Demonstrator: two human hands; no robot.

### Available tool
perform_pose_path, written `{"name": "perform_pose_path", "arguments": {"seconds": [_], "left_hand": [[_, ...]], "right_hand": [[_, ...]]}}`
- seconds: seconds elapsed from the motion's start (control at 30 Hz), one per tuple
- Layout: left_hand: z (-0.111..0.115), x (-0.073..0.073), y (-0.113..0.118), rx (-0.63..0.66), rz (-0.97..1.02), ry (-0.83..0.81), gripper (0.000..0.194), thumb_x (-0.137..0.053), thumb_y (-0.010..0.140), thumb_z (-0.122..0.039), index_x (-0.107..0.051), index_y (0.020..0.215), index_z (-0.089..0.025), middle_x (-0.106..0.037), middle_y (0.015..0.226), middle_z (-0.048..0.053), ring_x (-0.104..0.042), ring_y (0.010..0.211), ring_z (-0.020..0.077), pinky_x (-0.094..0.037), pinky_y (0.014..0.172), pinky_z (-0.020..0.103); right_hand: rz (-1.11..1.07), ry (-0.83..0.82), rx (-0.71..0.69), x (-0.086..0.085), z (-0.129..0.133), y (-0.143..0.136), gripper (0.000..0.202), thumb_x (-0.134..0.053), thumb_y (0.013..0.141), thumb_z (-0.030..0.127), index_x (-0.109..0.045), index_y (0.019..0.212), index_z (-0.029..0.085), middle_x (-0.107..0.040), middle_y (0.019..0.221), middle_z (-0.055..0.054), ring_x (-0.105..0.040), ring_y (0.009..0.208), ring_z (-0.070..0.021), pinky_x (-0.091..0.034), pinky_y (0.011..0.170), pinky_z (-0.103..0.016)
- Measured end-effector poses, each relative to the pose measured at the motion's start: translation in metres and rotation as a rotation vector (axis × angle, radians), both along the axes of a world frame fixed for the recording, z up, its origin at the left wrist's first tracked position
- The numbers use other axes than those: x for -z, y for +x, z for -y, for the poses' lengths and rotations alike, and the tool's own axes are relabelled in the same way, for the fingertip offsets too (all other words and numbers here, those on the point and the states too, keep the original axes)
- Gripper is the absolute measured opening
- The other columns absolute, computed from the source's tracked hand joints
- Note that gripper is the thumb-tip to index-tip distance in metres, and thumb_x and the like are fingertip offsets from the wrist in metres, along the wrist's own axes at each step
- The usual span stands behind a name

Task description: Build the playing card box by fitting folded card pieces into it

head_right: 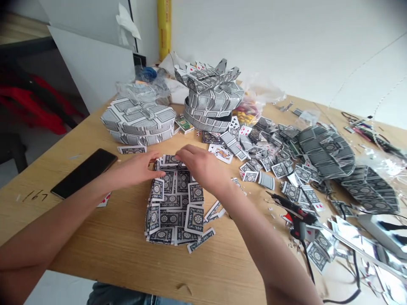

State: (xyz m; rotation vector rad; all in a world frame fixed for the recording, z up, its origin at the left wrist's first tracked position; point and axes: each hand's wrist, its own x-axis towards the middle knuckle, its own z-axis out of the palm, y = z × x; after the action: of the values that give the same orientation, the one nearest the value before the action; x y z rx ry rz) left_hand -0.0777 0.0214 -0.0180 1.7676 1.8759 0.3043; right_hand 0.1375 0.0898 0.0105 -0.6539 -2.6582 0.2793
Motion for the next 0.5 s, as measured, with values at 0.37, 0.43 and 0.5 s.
{"name": "perform_pose_path", "arguments": {"seconds": [0.37, 0.43, 0.5], "left_hand": [[-0.005, -0.003, -0.018, 0.122, 0.216, -0.136, 0.061, -0.067, 0.074, -0.056, -0.053, 0.123, -0.023, -0.066, 0.126, 0.007, -0.065, 0.105, 0.0245, -0.049, 0.08, 0.03], [-0.005, -0.005, -0.018, 0.155, 0.256, -0.141, 0.051, -0.068, 0.076, -0.048, -0.055, 0.119, -0.024, -0.069, 0.12, 0.004, -0.066, 0.102, 0.0224, -0.049, 0.081, 0.029], [-0.004, -0.007, -0.016, 0.171, 0.26, -0.134, 0.044, -0.068, 0.077, -0.042, -0.057, 0.116, -0.024, -0.071, 0.115, 0.002, -0.067, 0.099, 0.0215, -0.049, 0.08, 0.028]], "right_hand": [[0.185, -0.126, -0.154, 0.015, -0.043, -0.035, 0.03, -0.041, 0.1, 0.025, -0.068, 0.095, 0.013, -0.065, 0.086, -0.008, -0.061, 0.079, -0.0159, -0.044, 0.071, -0.028], [0.177, -0.148, -0.192, 0.012, -0.048, -0.038, 0.03, -0.042, 0.099, 0.026, -0.068, 0.094, 0.013, -0.066, 0.085, -0.008, -0.06, 0.078, -0.016, -0.044, 0.071, -0.029], [0.181, -0.158, -0.221, 0.01, -0.053, -0.039, 0.03, -0.042, 0.099, 0.026, -0.068, 0.094, 0.013, -0.066, 0.085, -0.008, -0.06, 0.078, -0.0158, -0.044, 0.071, -0.029]]}}
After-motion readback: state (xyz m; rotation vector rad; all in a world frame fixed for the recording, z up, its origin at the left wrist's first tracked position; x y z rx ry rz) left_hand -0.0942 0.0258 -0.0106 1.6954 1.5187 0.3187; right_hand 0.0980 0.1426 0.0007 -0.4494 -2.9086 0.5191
